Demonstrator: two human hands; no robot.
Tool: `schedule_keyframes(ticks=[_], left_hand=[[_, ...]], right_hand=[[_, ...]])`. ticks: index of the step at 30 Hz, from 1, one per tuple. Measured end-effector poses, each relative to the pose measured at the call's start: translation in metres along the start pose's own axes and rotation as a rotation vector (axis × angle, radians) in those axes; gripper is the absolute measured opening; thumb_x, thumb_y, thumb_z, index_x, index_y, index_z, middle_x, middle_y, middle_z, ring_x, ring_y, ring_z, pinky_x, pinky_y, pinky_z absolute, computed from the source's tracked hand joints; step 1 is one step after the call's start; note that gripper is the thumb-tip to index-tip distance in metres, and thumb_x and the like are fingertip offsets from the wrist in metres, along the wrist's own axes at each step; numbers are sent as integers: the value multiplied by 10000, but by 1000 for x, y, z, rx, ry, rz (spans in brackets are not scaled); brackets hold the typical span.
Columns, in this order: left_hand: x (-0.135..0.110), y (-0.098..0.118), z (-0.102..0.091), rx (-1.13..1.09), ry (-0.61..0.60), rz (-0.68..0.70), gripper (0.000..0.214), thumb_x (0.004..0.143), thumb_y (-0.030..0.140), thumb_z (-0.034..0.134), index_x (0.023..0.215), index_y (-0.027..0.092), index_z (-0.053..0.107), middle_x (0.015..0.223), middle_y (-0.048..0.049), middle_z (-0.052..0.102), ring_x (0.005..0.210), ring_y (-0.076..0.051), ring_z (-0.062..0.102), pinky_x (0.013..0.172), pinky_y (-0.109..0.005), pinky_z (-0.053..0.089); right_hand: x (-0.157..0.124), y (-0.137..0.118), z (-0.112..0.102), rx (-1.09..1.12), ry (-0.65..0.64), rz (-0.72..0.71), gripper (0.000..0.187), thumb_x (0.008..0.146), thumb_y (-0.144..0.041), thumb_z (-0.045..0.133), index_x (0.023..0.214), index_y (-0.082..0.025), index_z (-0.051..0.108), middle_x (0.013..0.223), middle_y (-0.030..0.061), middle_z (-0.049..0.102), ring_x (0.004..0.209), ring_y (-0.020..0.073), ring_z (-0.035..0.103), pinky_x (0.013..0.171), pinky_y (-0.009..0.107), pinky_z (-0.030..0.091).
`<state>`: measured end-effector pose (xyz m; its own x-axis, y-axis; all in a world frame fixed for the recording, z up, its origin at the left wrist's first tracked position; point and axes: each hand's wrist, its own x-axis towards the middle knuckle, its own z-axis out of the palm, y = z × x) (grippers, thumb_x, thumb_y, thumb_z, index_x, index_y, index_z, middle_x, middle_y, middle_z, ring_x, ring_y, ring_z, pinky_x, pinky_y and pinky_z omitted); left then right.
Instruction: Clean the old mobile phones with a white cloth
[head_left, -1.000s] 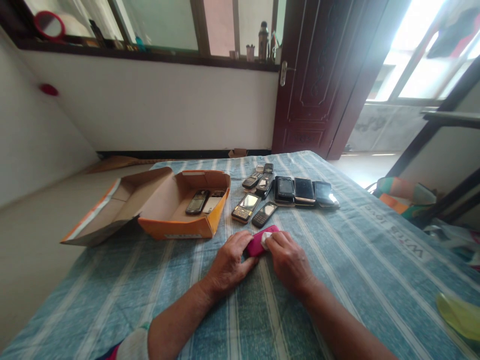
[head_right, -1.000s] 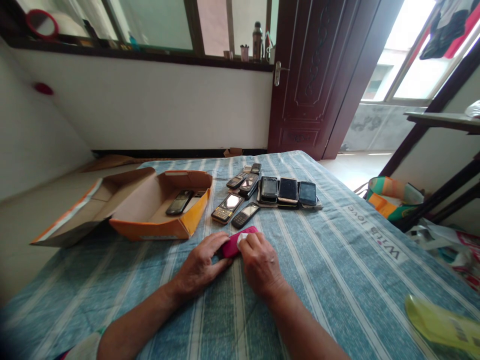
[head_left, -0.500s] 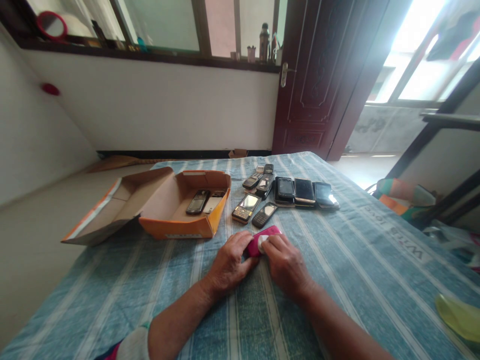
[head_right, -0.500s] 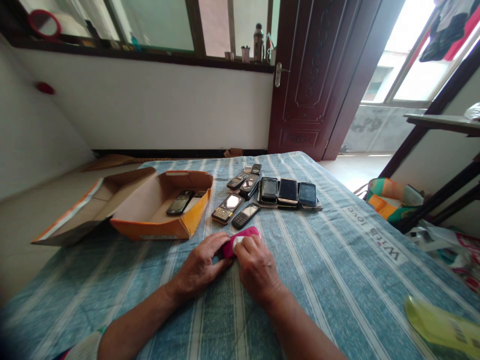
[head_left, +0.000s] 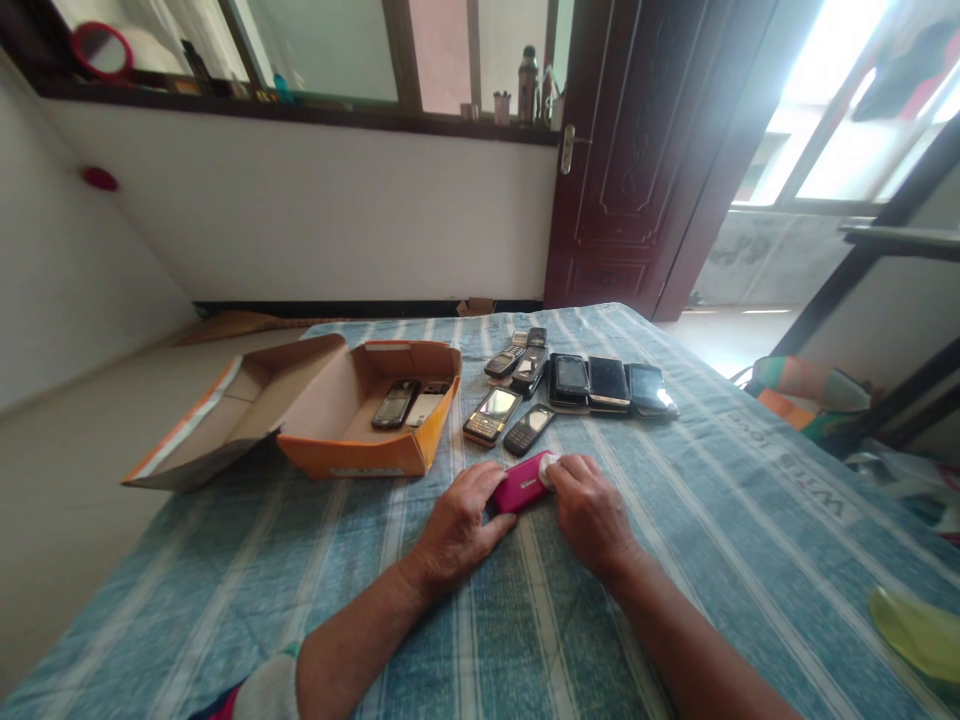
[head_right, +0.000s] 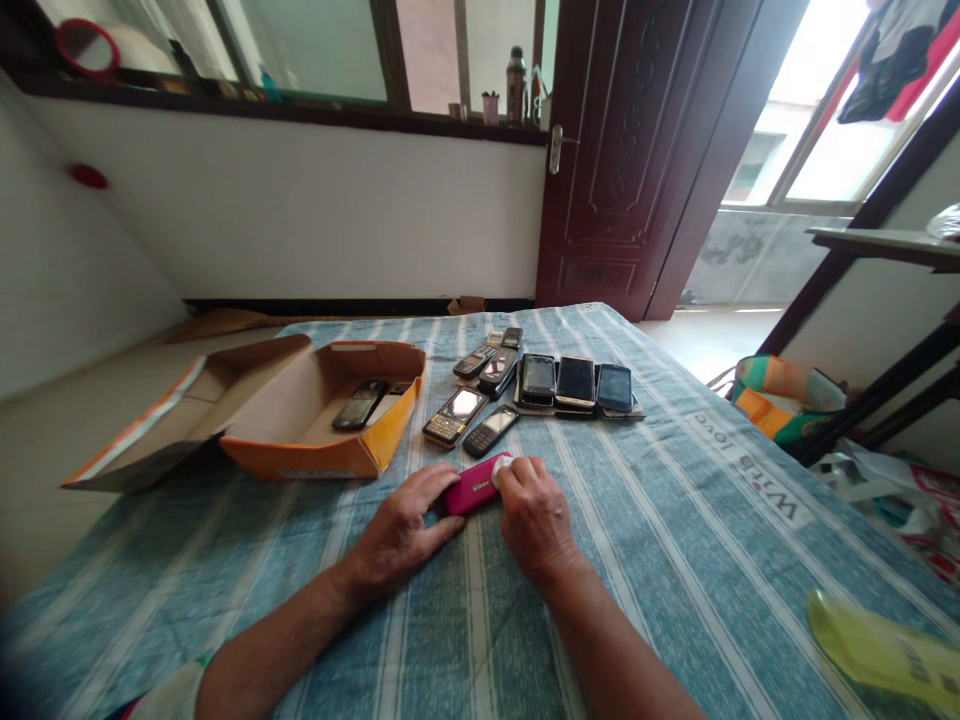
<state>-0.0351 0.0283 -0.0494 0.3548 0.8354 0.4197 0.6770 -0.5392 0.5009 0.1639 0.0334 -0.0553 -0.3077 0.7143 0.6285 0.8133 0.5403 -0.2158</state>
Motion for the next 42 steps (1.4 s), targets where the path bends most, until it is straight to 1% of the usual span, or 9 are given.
schedule_keyframes(ticks=[3, 5, 8, 11, 20, 26, 31, 37, 42], left_hand=[[0, 0, 0, -1, 7, 8, 403, 716, 183, 699, 1111, 150, 624, 1164, -139, 659, 1116, -288, 606, 995, -453, 489], [1, 0, 0, -4, 15, 21, 375, 729, 199, 690, 1096, 155, 625, 1143, -131, 665, 1092, -280, 617, 977, -443, 502], [2, 0, 0, -6, 22, 35, 317, 748, 194, 653, 1063, 164, 627, 1100, -114, 675, 1062, -265, 629, 949, -421, 521], [2, 0, 1, -8, 28, 33, 313, 752, 157, 612, 1065, 174, 620, 1084, -101, 678, 1054, -252, 633, 944, -410, 524], [2, -1, 1, 1, 18, 30, 363, 721, 168, 679, 1080, 167, 620, 1111, -116, 670, 1069, -267, 622, 960, -420, 516], [2, 3, -1, 9, 21, 18, 372, 717, 167, 689, 1083, 173, 624, 1124, -110, 667, 1083, -268, 619, 968, -413, 509], [2, 2, 0, 3, 18, 26, 346, 730, 181, 680, 1071, 171, 623, 1109, -110, 670, 1063, -263, 625, 955, -419, 515], [2, 0, 2, -13, 24, 29, 319, 745, 153, 627, 1063, 169, 613, 1099, -111, 669, 1063, -255, 624, 956, -427, 514], [3, 0, 2, -18, 23, 26, 318, 730, 164, 651, 1047, 163, 622, 1090, -112, 671, 1057, -266, 625, 950, -430, 519]], right_hand=[[0, -7, -3, 50, 39, -13, 247, 900, -41, 433, 785, -180, 602, 809, 63, 588, 805, 207, 493, 716, 291, 407], [-1, -16, -4, 114, 45, -60, 271, 919, -49, 398, 790, -173, 601, 811, 64, 579, 808, 205, 491, 724, 295, 414], [-3, -31, -1, 197, 8, -159, 277, 950, -86, 372, 829, -162, 609, 819, 64, 570, 807, 199, 494, 724, 297, 426], [-6, -38, 5, 204, -51, -204, 266, 965, -125, 380, 834, -151, 610, 824, 73, 570, 811, 206, 495, 721, 311, 430], [-2, -23, 4, 96, -81, -95, 176, 898, -79, 489, 800, -167, 606, 827, 59, 578, 822, 210, 493, 720, 301, 412], [0, -11, 2, 51, -14, -38, 210, 883, -52, 471, 777, -178, 600, 820, 59, 580, 811, 205, 488, 711, 288, 405], [-1, -19, -2, 123, 21, -70, 264, 918, -57, 406, 792, -180, 603, 813, 56, 573, 808, 196, 492, 717, 288, 414], [-5, -35, 5, 187, -52, -198, 231, 953, -118, 412, 852, -162, 615, 826, 67, 576, 804, 197, 503, 710, 302, 428], [-3, -28, 5, 112, -81, -129, 182, 910, -87, 477, 812, -176, 602, 820, 55, 574, 802, 198, 497, 710, 298, 411]])
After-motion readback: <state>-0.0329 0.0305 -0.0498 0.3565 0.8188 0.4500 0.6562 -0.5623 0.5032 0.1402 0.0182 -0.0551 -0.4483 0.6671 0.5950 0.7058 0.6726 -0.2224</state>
